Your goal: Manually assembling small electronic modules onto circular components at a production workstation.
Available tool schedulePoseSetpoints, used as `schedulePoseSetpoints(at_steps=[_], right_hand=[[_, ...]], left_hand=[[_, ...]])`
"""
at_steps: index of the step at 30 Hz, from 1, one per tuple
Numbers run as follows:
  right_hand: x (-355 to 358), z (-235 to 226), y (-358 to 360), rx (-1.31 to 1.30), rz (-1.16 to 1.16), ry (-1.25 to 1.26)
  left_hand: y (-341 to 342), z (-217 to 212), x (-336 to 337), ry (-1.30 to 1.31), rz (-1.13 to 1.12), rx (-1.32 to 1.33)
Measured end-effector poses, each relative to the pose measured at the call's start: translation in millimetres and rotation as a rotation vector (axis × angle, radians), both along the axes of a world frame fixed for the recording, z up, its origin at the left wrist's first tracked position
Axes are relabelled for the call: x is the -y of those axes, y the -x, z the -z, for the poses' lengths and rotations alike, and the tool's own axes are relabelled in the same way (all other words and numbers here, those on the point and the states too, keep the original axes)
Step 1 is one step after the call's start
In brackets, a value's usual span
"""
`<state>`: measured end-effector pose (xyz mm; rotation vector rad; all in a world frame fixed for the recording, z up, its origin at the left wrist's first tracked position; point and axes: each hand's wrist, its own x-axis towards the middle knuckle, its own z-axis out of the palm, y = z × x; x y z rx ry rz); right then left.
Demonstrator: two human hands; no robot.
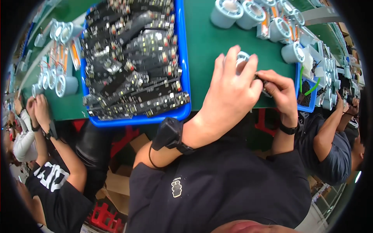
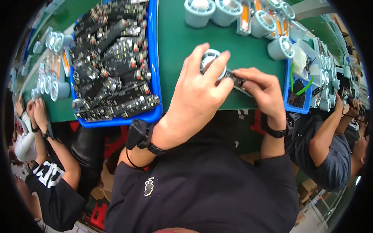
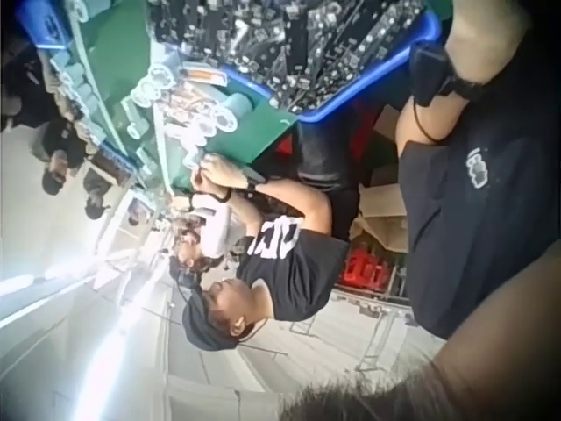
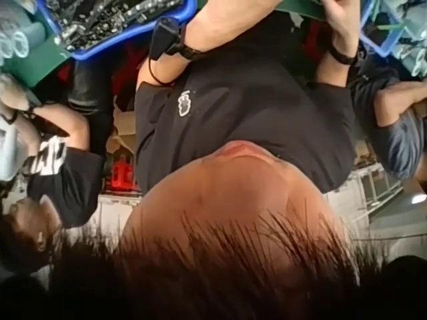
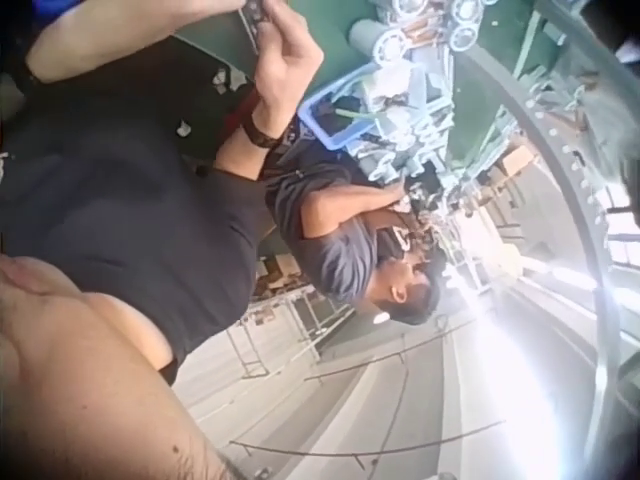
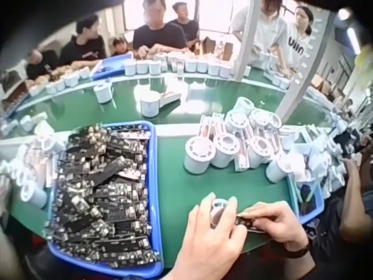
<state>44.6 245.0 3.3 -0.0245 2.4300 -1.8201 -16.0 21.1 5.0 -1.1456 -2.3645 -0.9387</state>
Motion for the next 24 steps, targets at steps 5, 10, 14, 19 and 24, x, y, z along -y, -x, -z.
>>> schedulePoseSetpoints(at_steps=[5,10,14,19,24], right_hand=[[0.2,29.7,-12.8,-0.224,0.033,0.088],[-3.0,39.9,-11.5,-0.324,0.104,0.359],[-13.6,34.6,-8.4,-0.392,0.100,0.251],[-10.4,29.9,-9.4,-0.349,0.077,0.187],[-4.4,4.4,-13.1,-0.279,0.012,0.078]], left_hand=[[-18.9,-15.9,24.0,0.093,0.086,0.044],[-19.4,-74.6,58.6,0.167,0.213,0.081],[76.4,-114.9,60.7,0.118,0.080,-0.215],[247.8,-94.3,71.8,0.068,-0.152,-0.186],[338.2,-43.5,82.6,0.381,-0.520,-0.033]])
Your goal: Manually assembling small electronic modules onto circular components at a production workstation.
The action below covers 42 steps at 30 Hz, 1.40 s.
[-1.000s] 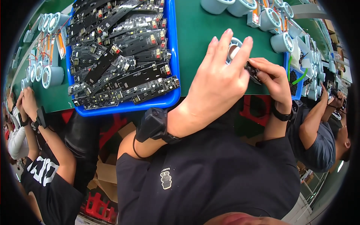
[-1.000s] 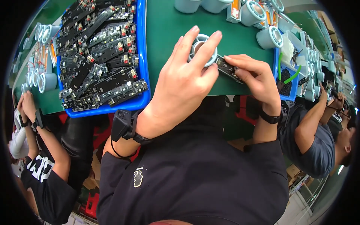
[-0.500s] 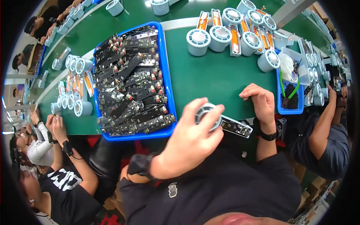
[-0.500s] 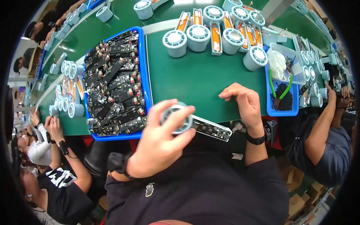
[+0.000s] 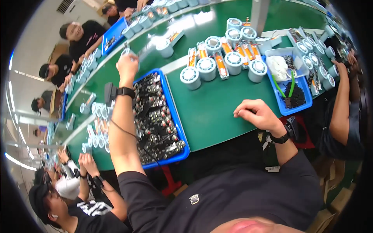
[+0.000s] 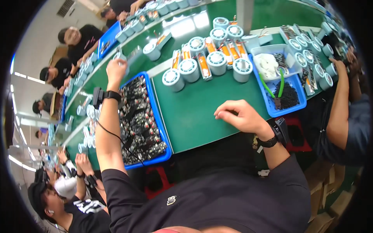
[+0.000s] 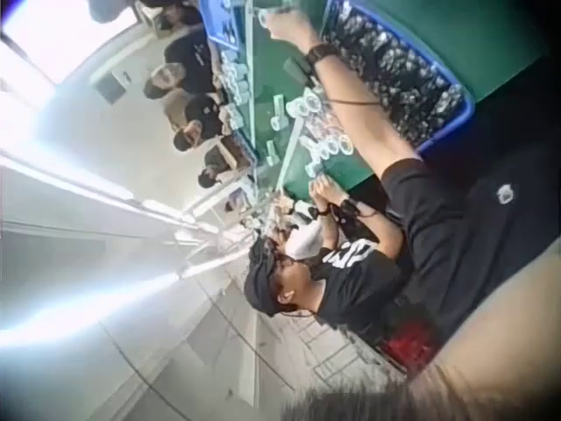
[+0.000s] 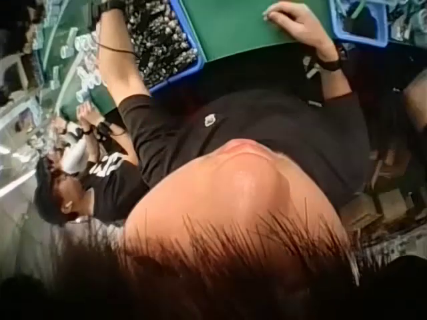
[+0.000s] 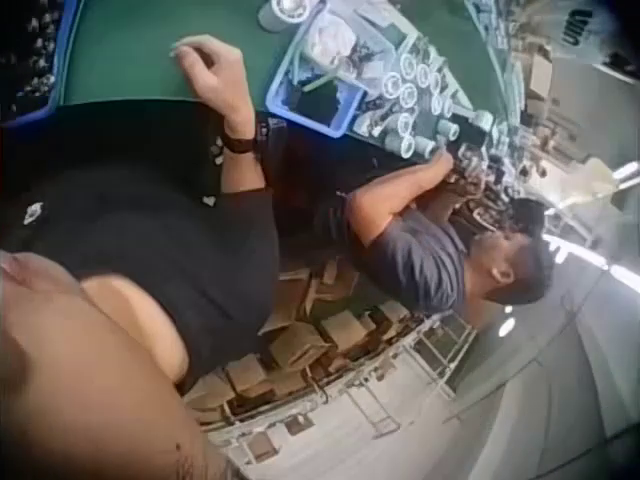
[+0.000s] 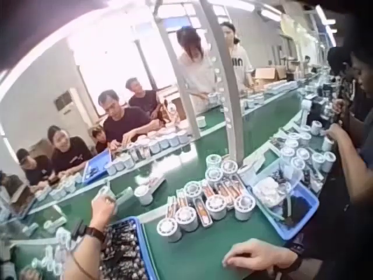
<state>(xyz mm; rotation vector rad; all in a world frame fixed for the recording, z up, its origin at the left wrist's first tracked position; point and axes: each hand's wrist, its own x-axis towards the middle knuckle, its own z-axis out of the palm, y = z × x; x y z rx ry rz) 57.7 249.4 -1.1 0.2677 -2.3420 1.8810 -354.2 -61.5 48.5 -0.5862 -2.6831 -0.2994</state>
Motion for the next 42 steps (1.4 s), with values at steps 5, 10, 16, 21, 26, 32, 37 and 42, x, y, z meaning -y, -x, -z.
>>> schedulePoseSetpoints(at_steps=[5,10,16,21,26,32,37,42], right_hand=[[-43.7,-76.8,-15.0,-0.133,0.018,-0.246],[-121.2,-144.8,16.2,-0.519,0.424,-0.395],[-277.1,-112.0,177.7,-0.404,0.781,-0.609],[-342.3,-17.9,229.7,-0.338,0.380,-0.948],[-351.8,11.2,243.4,-0.044,0.260,-0.956],[-365.2,9.4,236.9,0.013,0.306,-1.037],[-353.1,-15.8,213.9,0.115,0.522,-1.202],[-400.8,-6.8,185.9,0.067,0.776,-1.136]], left_hand=[[-13.2,-0.5,-50.1,0.239,-0.143,0.078],[7.0,0.5,-88.9,0.004,0.389,-0.023],[-12.6,23.4,-132.1,0.131,0.486,0.137],[-37.3,14.4,-145.5,0.082,0.372,0.228],[-68.9,-16.3,-127.1,0.042,0.351,0.382],[-142.4,-54.2,-72.9,0.248,0.383,0.583],[-165.4,-33.9,-48.8,0.182,0.504,0.472],[-178.5,-3.3,-29.2,0.105,0.509,0.228]])
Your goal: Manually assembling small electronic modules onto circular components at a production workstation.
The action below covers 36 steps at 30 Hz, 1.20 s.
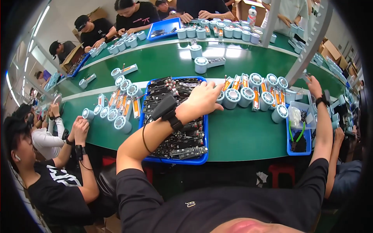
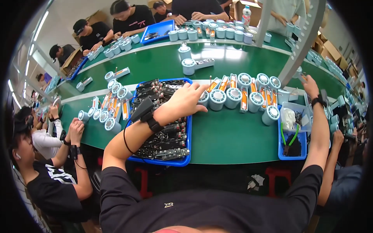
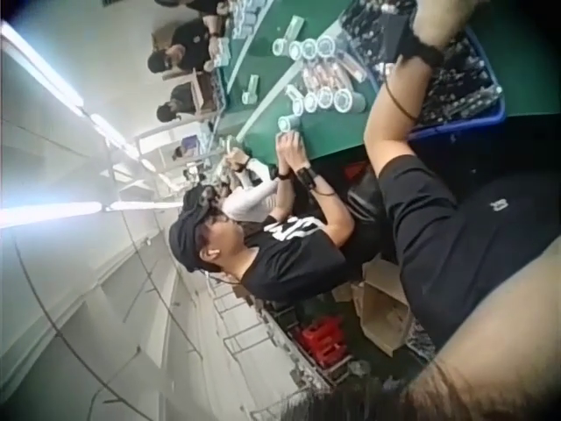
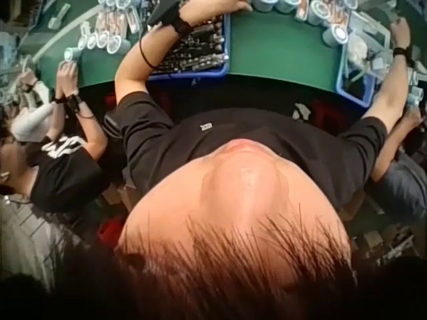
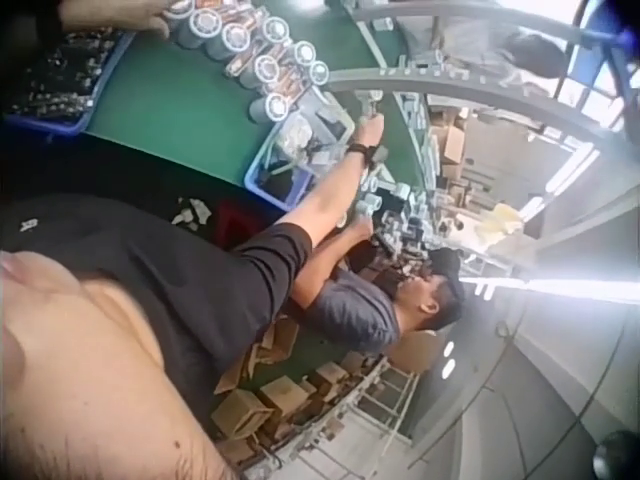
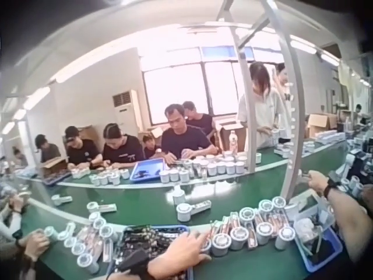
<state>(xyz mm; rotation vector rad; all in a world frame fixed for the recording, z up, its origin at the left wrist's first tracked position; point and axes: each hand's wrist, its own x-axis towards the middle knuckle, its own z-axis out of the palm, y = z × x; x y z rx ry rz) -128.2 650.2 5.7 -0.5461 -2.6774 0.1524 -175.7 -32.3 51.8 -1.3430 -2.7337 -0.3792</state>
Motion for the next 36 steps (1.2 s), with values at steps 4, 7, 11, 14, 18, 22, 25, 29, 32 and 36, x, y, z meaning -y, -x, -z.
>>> schedulePoseSetpoints(at_steps=[4,7,11,14,18,22,25,29,32,36], right_hand=[[-92.1,-47.8,-76.8,-0.444,0.168,0.100],[12.5,-64.5,-68.1,-0.696,0.150,0.160],[121.3,-96.2,-138.5,-0.685,-0.121,0.320],[240.7,-87.3,-162.4,-0.474,-0.281,0.489],[379.6,-87.7,-183.1,-0.042,-0.566,0.406],[445.3,-50.3,-183.3,0.144,-0.666,0.461],[473.4,-11.1,-187.5,0.003,-0.536,0.434],[493.8,11.8,-191.2,-0.117,-0.441,0.379],[501.2,11.5,-190.4,-0.167,-0.445,0.369],[494.9,4.9,-188.9,-0.237,-0.477,0.460]], left_hand=[[-3.3,-5.8,32.6,-0.117,0.002,-0.063],[-17.0,-14.4,81.1,0.048,-0.192,-0.061],[-13.6,0.7,110.2,0.041,-0.152,-0.139],[-8.9,8.9,111.3,-0.021,-0.096,-0.199],[-8.9,7.2,103.7,-0.007,-0.086,-0.327],[-25.3,-8.2,107.9,0.032,-0.127,-0.453],[-60.5,-29.8,99.2,-0.240,-0.163,-0.286],[-129.1,-23.0,75.9,-0.893,-0.213,0.143],[-172.5,13.3,46.7,-1.215,0.036,0.256],[-204.0,48.9,0.7,-1.413,-0.017,0.831]])
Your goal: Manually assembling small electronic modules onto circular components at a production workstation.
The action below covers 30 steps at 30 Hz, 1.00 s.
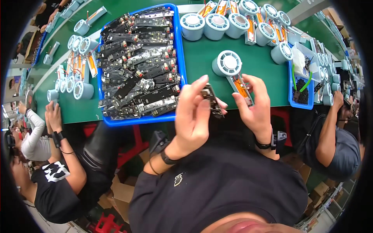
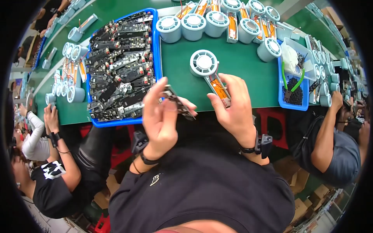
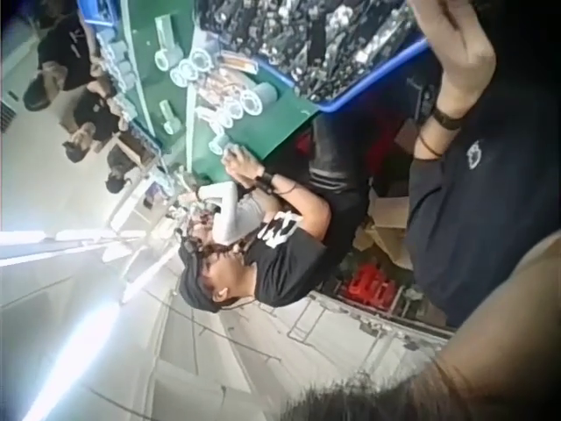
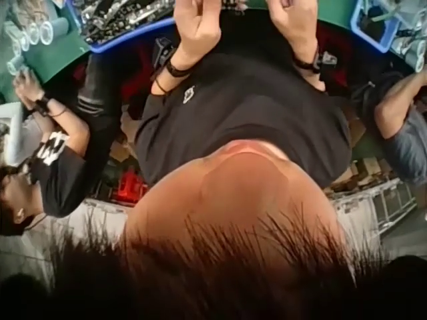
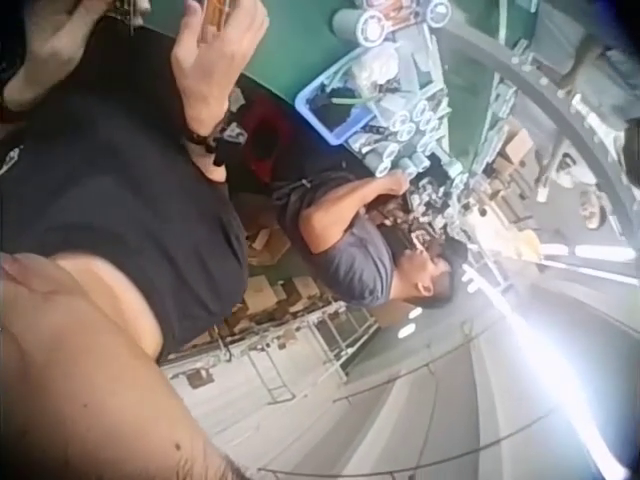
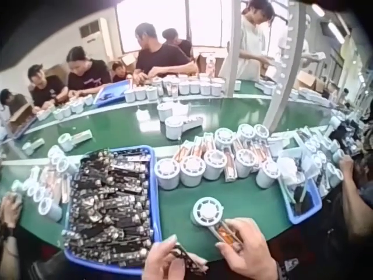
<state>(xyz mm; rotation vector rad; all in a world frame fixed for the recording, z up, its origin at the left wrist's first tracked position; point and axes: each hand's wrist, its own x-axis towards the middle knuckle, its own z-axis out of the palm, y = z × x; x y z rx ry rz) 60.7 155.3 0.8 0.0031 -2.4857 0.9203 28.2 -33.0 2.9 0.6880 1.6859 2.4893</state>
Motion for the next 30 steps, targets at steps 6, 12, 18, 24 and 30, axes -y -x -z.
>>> schedulePoseSetpoints(at_steps=[6,12,18,24,30], right_hand=[[-19.7,-5.9,6.7,-0.005,-0.217,0.047],[-24.3,-13.8,16.6,0.066,-0.221,0.169],[-26.9,-25.6,11.7,0.164,-0.225,0.070],[-31.8,-20.5,18.4,0.107,-0.360,0.126],[-55.9,-8.9,21.3,0.237,-0.255,0.656]], left_hand=[[-6.5,27.0,-23.5,-0.016,0.040,0.290],[6.9,30.9,-32.3,-0.108,0.049,0.326],[13.1,34.5,-40.1,0.013,-0.034,0.205],[18.3,40.8,-39.9,0.223,-0.069,-0.037],[15.8,21.7,-35.7,0.112,0.097,0.213]])
